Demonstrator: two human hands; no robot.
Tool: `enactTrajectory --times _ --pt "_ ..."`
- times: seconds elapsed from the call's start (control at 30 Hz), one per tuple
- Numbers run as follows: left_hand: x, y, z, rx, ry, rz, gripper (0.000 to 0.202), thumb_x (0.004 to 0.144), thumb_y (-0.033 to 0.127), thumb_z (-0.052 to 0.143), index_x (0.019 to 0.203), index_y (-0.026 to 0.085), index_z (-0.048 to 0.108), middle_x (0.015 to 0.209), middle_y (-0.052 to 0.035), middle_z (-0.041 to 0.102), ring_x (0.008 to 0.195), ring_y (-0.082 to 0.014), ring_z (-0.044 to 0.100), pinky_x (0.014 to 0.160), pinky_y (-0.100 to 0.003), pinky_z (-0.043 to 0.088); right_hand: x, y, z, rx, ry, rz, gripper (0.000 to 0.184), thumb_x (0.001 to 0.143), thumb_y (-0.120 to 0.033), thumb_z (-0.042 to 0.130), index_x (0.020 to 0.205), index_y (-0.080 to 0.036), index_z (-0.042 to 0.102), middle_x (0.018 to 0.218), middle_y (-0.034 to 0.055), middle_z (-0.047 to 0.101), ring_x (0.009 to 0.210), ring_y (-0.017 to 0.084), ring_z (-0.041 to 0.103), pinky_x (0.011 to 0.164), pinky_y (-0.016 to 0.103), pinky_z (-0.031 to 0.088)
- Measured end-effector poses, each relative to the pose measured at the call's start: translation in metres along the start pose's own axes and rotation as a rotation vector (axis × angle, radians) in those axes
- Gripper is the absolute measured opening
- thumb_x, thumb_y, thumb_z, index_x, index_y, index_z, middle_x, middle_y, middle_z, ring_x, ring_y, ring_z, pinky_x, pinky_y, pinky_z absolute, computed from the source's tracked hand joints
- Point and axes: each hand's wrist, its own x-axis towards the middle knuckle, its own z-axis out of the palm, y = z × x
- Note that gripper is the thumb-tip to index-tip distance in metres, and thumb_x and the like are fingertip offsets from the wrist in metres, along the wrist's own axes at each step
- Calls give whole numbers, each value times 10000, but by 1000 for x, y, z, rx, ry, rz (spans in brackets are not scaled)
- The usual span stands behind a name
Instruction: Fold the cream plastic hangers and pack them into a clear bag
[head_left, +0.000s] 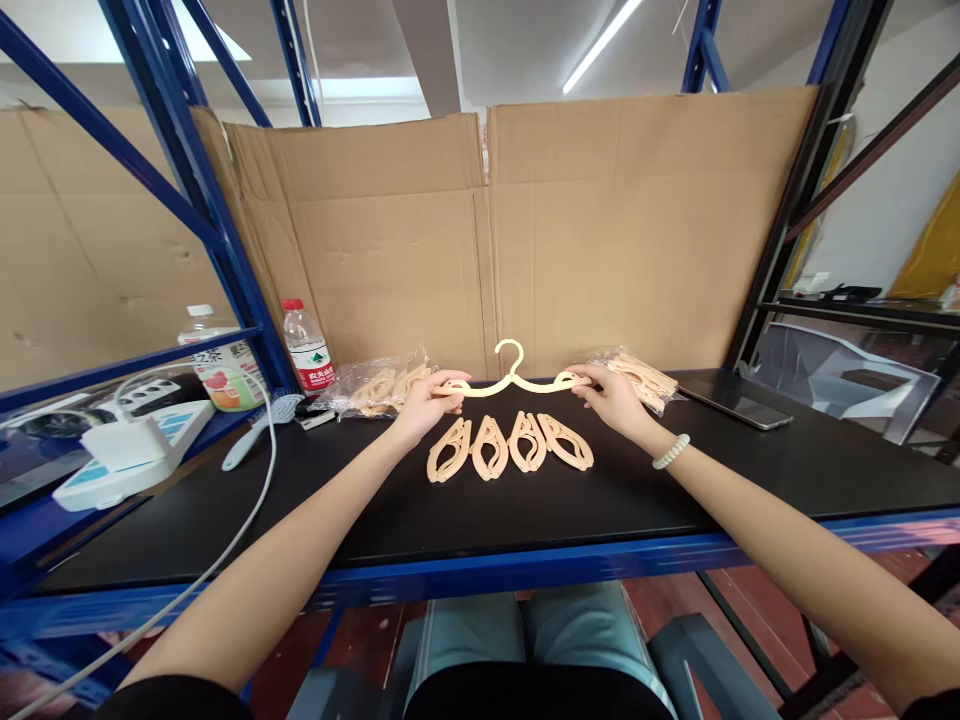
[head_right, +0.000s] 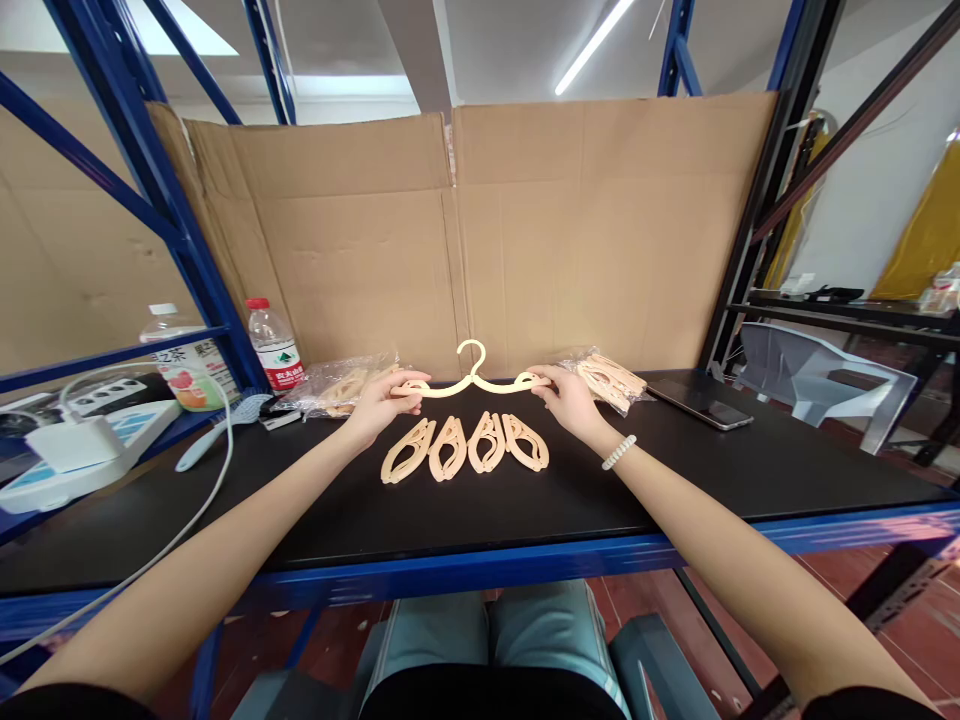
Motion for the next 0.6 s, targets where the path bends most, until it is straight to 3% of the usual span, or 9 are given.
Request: enactTrajectory --times 0.17,0.3,0.47,0.6 --pt "-2 9 1 -290 102 -99 433 612 274 807 1015 183 681 822 -15 639 737 -125 609 741 -294 536 1 -3 0 214 7 2 290 792 -308 602 1040 -180 677 862 53 660 682 165 608 652 343 575" --pt "-4 14 4 -366 132 -139 370 607 290 833 925 166 689 810 -23 648 739 -121 611 707 -264 534 -5 -17 4 426 -59 -5 297 786 -378 662 1020 -194 669 837 35 636 718 147 593 746 355 557" --pt "-15 24 25 -347 -48 -114 283 696 349 789 868 148 688 851 -37 660 759 -125 637 689 -239 541 -14 -42 16 684 -78 5 366 801 -357 679 1134 -230 596 841 0 595 694 111 563 717 314 536" --pt "-26 28 47 -338 -142 -130 291 711 350 784 887 146 676 846 -29 652 731 -131 649 671 -268 568 -20 -57 22 623 -134 -1 387 825 -386 656 1163 -210 591 824 15 631 728 139 600 673 289 528"
